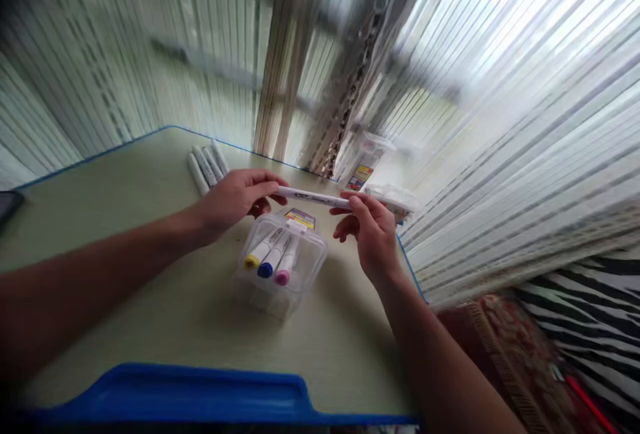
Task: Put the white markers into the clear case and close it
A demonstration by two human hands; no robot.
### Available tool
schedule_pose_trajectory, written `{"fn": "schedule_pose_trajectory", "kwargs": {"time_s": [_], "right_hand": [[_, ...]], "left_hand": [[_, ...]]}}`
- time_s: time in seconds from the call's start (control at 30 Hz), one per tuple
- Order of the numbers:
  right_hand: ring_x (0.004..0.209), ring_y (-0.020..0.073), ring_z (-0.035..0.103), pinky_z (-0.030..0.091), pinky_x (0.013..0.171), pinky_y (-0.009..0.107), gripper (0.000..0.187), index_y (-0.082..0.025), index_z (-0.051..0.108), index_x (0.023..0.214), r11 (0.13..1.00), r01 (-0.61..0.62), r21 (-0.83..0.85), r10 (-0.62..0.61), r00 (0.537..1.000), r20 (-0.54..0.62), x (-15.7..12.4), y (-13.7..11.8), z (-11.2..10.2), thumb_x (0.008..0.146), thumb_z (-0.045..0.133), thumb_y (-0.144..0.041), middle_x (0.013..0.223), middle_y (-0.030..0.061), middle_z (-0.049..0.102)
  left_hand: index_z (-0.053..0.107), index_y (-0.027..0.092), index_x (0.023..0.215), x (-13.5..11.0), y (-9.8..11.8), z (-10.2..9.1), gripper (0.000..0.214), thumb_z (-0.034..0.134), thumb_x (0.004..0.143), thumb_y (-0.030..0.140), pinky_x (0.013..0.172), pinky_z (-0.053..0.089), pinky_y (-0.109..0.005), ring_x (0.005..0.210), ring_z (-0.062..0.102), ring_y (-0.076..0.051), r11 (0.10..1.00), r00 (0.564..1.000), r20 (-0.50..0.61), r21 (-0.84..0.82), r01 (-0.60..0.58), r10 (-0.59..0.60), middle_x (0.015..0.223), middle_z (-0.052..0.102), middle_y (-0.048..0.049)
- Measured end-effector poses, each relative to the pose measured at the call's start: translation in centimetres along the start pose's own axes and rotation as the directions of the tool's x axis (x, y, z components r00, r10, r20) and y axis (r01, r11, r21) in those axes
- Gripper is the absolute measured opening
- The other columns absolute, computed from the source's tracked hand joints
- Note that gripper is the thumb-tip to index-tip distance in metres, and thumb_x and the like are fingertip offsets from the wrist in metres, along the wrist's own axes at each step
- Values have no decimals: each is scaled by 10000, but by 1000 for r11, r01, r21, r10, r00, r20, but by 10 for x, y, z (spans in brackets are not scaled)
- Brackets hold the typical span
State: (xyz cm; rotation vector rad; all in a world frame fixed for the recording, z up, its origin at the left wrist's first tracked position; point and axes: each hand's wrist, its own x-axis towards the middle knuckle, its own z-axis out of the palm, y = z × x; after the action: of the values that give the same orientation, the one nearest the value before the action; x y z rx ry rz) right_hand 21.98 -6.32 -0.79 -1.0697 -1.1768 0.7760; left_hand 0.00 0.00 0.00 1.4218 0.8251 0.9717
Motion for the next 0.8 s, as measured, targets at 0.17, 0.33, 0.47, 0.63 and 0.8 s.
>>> {"fn": "schedule_pose_trajectory", "kwargs": {"time_s": [0.17, 0.33, 0.47, 0.63, 0.8], "right_hand": [[464, 115, 614, 443, 411, 231, 188, -173, 713, 947, 1000, -7, -26, 7, 1000, -11, 0, -1, 0, 851, 646, -320, 746, 40, 736], [469, 120, 615, 439, 403, 233, 197, -174, 711, 955, 999, 5, -32, -4, 1000, 2, 0, 0, -1, 855, 639, -327, 755, 47, 739], [468, 120, 618, 442, 401, 231, 203, -173, 708, 961, 999, 16, -40, -16, 1000, 9, 1, 1, -1, 862, 636, -335, 759, 48, 737], [464, 119, 618, 444, 401, 231, 209, -169, 705, 963, 999, 23, -43, -23, 1000, 11, 1, 1, -2, 860, 640, -338, 757, 49, 736], [464, 120, 618, 442, 398, 230, 203, -168, 710, 961, 999, 19, -39, -19, 1000, 5, 1, 1, -1, 862, 635, -329, 750, 49, 737]], "left_hand": [[648, 119, 936, 0, -2, 0, 145, 548, 866, 196, 452, 373, -194, 478, 486, -64, 1000, 1000, -3, -1, -10, 10, 812, 701, -72], [654, 120, 932, 0, -2, 0, 145, 554, 864, 198, 449, 375, -190, 481, 489, -65, 1000, 1000, -7, 0, -6, 6, 807, 705, -76], [656, 117, 933, 0, -2, 1, 146, 550, 865, 192, 450, 377, -190, 480, 489, -65, 1000, 1000, -8, 8, -6, 7, 810, 708, -82], [657, 115, 927, 0, -2, 0, 145, 548, 866, 189, 447, 378, -190, 474, 488, -64, 1000, 1000, -5, 9, -5, 5, 812, 710, -84], [656, 113, 930, 1, -3, 0, 146, 550, 868, 193, 448, 380, -187, 480, 490, -64, 1000, 1000, -7, 11, -4, 4, 812, 710, -85]]}}
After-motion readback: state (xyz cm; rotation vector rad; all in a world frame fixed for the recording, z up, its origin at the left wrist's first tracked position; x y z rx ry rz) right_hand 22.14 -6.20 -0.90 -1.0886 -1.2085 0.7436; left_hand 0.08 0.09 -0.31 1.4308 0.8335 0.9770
